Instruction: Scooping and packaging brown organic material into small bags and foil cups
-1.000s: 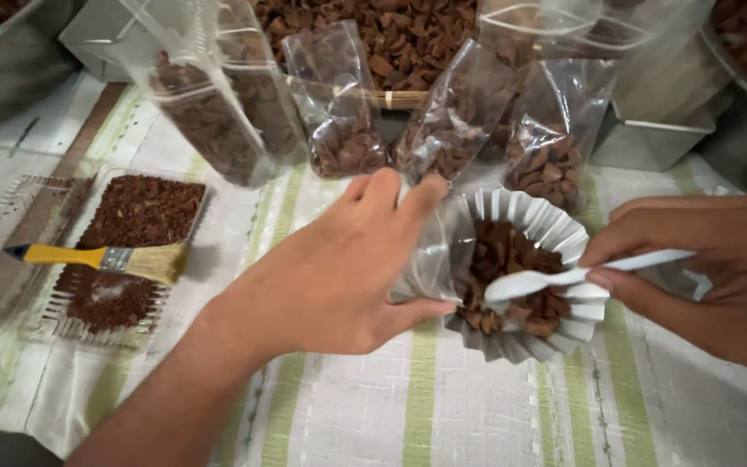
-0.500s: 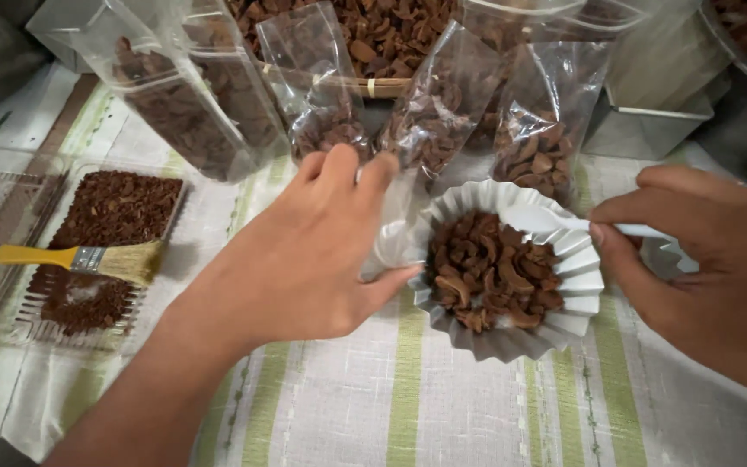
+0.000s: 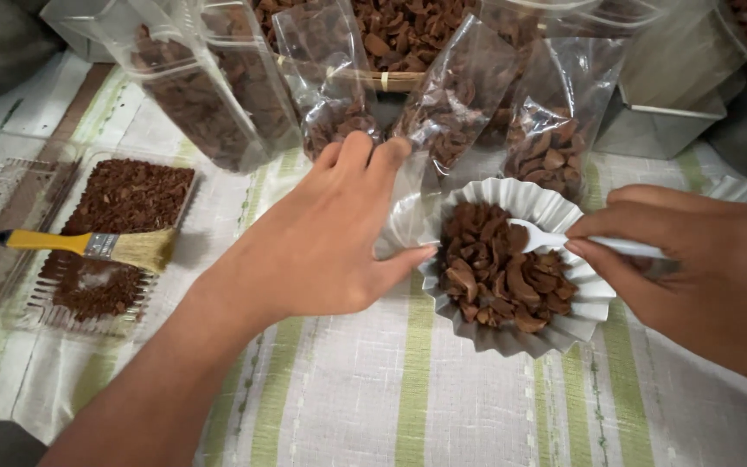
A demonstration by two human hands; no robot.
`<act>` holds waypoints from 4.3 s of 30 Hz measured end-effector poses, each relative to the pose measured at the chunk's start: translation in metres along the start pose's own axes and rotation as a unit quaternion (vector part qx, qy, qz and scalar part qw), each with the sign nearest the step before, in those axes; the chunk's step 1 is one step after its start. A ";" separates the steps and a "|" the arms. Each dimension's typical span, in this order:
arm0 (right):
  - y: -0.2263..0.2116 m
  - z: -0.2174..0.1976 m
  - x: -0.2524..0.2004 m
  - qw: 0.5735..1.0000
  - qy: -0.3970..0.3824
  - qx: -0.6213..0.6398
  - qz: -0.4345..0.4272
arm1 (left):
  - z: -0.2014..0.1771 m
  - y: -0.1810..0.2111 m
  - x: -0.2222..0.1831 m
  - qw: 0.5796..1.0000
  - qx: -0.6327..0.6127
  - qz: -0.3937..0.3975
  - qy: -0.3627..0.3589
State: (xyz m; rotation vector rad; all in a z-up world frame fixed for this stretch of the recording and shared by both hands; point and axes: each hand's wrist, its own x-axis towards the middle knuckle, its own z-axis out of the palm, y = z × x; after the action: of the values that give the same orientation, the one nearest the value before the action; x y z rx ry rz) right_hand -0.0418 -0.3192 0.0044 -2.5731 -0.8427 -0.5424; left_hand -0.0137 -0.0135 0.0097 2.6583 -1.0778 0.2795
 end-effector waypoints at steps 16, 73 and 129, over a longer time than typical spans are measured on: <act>0.009 0.007 0.001 0.995 -0.044 -0.006 0.094 | -0.008 0.007 0.002 0.988 -0.096 -0.090 -0.077; 0.024 0.006 -0.005 0.993 -0.103 -0.026 -0.058 | 0.016 0.009 0.000 0.990 0.107 0.040 0.088; 0.010 -0.015 0.021 0.974 -0.093 -0.196 -0.068 | 0.015 0.012 -0.003 0.978 0.171 0.041 0.111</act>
State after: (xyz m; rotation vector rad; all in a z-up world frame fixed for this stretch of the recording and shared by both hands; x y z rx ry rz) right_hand -0.0232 -0.3234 0.0245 -2.9771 -1.0742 -0.5595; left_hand -0.0230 -0.0250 -0.0029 2.7865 -1.1551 0.8261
